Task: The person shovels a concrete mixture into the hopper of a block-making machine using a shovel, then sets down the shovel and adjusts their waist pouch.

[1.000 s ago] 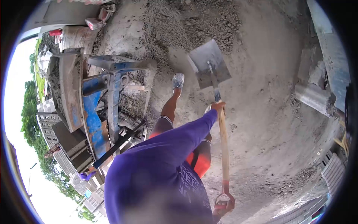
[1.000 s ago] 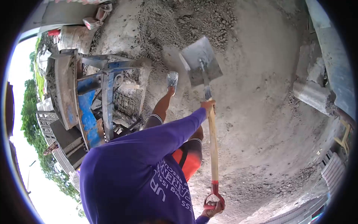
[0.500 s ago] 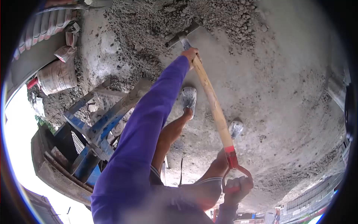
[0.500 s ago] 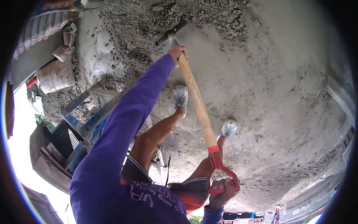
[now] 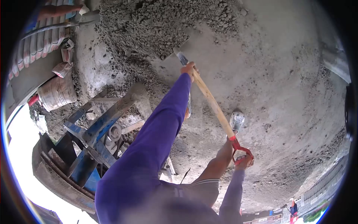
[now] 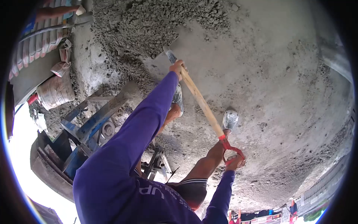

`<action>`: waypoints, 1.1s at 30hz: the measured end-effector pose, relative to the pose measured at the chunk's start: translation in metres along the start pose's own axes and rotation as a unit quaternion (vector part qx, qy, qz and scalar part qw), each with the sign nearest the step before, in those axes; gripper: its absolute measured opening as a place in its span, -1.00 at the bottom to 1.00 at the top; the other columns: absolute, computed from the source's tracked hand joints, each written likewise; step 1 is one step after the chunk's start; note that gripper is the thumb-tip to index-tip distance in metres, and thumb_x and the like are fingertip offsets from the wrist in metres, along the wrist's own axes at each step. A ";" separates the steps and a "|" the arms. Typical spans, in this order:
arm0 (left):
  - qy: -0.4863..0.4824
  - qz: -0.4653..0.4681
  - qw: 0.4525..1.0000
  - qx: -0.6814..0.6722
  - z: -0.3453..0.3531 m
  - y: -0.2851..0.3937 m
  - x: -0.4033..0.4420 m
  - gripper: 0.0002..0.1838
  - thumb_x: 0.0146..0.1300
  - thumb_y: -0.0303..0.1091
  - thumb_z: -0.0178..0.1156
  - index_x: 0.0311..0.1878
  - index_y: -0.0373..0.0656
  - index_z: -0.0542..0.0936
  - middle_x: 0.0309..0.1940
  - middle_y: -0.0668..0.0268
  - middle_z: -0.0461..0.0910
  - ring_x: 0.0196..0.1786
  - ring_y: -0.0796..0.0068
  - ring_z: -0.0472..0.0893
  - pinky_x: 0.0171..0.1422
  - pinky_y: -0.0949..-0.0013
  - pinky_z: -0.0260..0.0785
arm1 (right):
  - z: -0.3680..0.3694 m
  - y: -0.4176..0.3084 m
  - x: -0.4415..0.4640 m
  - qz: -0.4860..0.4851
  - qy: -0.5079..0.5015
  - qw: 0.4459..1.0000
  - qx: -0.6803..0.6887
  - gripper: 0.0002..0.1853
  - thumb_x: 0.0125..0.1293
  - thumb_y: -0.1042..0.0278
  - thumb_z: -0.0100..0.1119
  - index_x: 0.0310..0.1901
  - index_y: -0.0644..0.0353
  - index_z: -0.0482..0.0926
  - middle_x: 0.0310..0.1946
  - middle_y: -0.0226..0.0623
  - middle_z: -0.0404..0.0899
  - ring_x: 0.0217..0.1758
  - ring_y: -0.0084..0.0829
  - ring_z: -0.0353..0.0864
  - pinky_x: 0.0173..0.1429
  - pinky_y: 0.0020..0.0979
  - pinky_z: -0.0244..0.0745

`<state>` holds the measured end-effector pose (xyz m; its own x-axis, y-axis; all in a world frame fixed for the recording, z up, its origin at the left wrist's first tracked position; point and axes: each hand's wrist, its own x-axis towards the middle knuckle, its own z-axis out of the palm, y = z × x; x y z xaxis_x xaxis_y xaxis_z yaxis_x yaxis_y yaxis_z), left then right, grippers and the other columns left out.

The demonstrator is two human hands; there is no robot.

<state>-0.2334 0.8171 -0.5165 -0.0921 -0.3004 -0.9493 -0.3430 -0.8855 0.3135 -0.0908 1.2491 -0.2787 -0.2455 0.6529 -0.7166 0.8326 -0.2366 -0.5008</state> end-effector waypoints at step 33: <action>0.068 0.376 0.919 -0.099 -0.292 0.294 -0.798 -0.78 0.24 -0.37 0.08 -0.31 -0.41 0.42 -0.53 0.23 0.45 -0.52 0.33 0.50 -0.30 0.17 0.53 | -0.149 -0.320 -0.394 0.084 -0.527 0.832 -0.152 -0.78 0.21 0.17 0.04 -0.49 0.09 0.44 -0.73 -0.41 0.41 -0.74 -0.43 0.41 -0.63 -0.30 0.41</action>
<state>0.0122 0.6928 0.3397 -0.1106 -0.8837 -0.4548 -0.0512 -0.4520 0.8906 -0.1859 1.1746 0.2365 -0.2780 -0.4029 -0.8720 0.9472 0.0361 -0.3187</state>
